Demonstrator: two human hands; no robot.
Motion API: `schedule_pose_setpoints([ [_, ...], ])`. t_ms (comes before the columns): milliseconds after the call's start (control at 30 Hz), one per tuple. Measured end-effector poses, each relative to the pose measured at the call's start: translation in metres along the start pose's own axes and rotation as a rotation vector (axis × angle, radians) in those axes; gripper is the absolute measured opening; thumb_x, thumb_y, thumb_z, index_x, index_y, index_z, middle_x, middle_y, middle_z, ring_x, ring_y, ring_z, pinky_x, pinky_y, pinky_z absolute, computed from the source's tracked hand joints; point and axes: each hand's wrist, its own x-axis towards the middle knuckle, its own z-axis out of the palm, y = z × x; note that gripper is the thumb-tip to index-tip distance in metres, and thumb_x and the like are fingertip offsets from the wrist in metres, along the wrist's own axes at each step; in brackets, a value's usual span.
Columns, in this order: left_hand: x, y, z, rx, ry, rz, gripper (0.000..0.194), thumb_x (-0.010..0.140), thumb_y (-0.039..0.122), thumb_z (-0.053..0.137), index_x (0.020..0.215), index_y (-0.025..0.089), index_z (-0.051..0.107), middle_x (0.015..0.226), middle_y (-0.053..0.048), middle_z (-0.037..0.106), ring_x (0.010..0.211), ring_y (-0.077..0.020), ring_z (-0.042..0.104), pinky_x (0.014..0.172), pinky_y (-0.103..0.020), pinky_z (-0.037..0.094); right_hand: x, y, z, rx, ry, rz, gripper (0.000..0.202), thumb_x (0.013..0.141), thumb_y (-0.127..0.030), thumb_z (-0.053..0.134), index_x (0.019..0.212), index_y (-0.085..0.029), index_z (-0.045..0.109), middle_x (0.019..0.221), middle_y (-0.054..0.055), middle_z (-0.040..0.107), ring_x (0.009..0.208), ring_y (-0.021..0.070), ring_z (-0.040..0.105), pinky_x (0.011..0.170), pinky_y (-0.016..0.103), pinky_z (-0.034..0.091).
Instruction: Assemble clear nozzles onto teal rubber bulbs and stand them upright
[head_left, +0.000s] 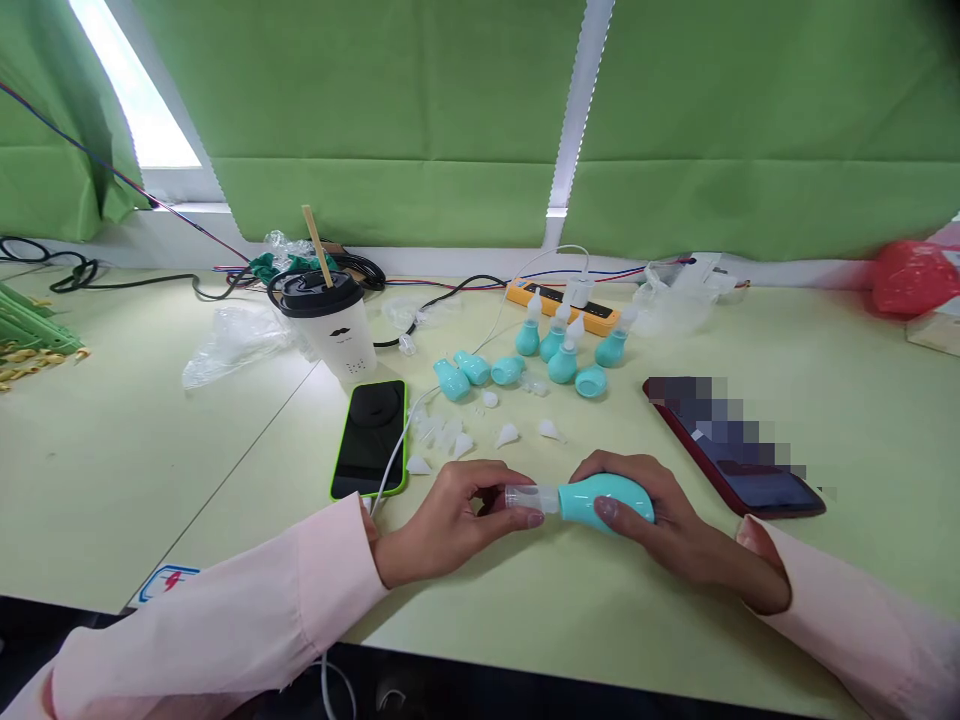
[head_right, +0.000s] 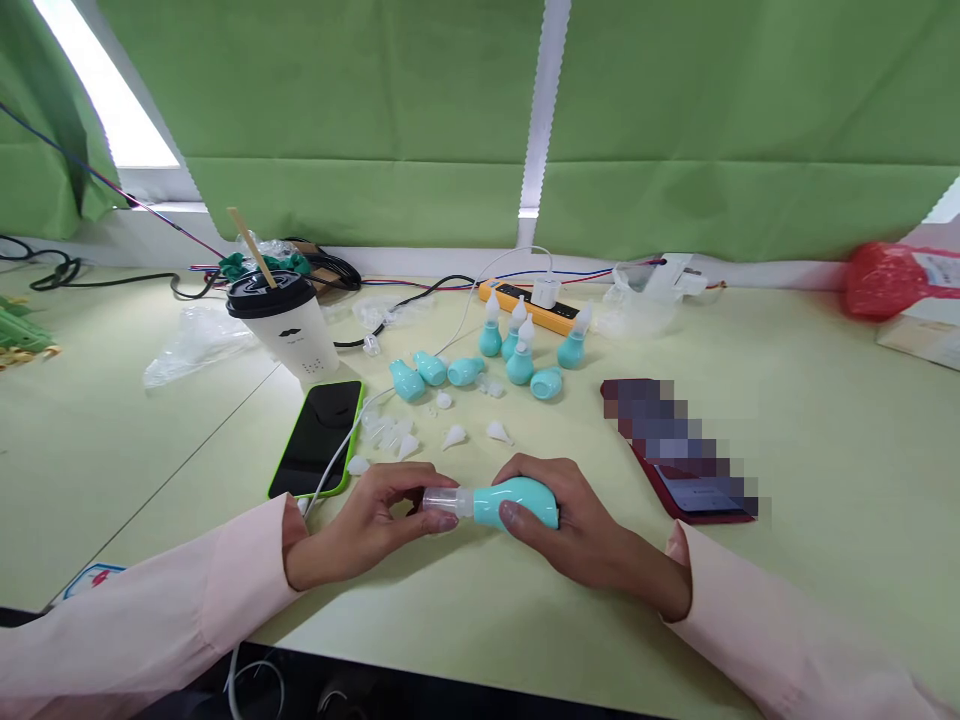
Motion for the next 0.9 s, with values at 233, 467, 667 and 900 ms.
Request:
schedule_pose_setpoints([
  [233, -0.001, 0.002, -0.001, 0.000, -0.048, 0.001, 0.021, 0.071, 0.031, 0.059, 0.080, 0.013, 0.063, 0.057, 0.001, 0.047, 0.054, -0.0081, 0.039, 0.048, -0.020, 0.031, 0.001, 0.001, 0.003, -0.028, -0.028, -0.036, 0.022, 0.081, -0.039, 0.039, 0.078, -0.020, 0.051, 0.062, 0.000, 0.051, 0.056, 0.0126, 0.044, 0.053, 0.024, 0.035],
  [467, -0.001, 0.003, -0.001, 0.021, -0.050, 0.016, 0.021, 0.072, 0.031, 0.058, 0.080, 0.012, 0.063, 0.057, 0.001, 0.047, 0.053, -0.0081, 0.040, 0.048, -0.020, 0.031, -0.003, 0.001, 0.006, 0.008, -0.038, -0.019, 0.019, 0.081, -0.038, 0.040, 0.080, -0.022, 0.050, 0.067, 0.001, 0.053, 0.061, 0.0142, 0.047, 0.055, 0.025, 0.037],
  [667, -0.002, -0.001, -0.002, 0.086, -0.016, 0.099, 0.023, 0.072, 0.031, 0.058, 0.081, 0.011, 0.063, 0.056, 0.001, 0.048, 0.051, -0.0080, 0.040, 0.048, -0.020, 0.033, -0.001, 0.005, 0.013, 0.184, -0.047, 0.055, 0.025, 0.080, -0.044, 0.040, 0.080, -0.020, 0.049, 0.067, -0.001, 0.046, 0.058, 0.0117, 0.040, 0.052, 0.022, 0.034],
  [900, -0.003, -0.002, 0.000, 0.173, 0.071, 0.309, 0.021, 0.073, 0.027, 0.058, 0.081, 0.009, 0.062, 0.055, -0.001, 0.051, 0.049, -0.0085, 0.043, 0.047, -0.021, 0.035, 0.002, 0.007, 0.017, 0.362, -0.095, 0.144, 0.030, 0.080, -0.047, 0.039, 0.079, -0.018, 0.047, 0.065, -0.001, 0.040, 0.057, 0.0104, 0.036, 0.050, 0.021, 0.031],
])
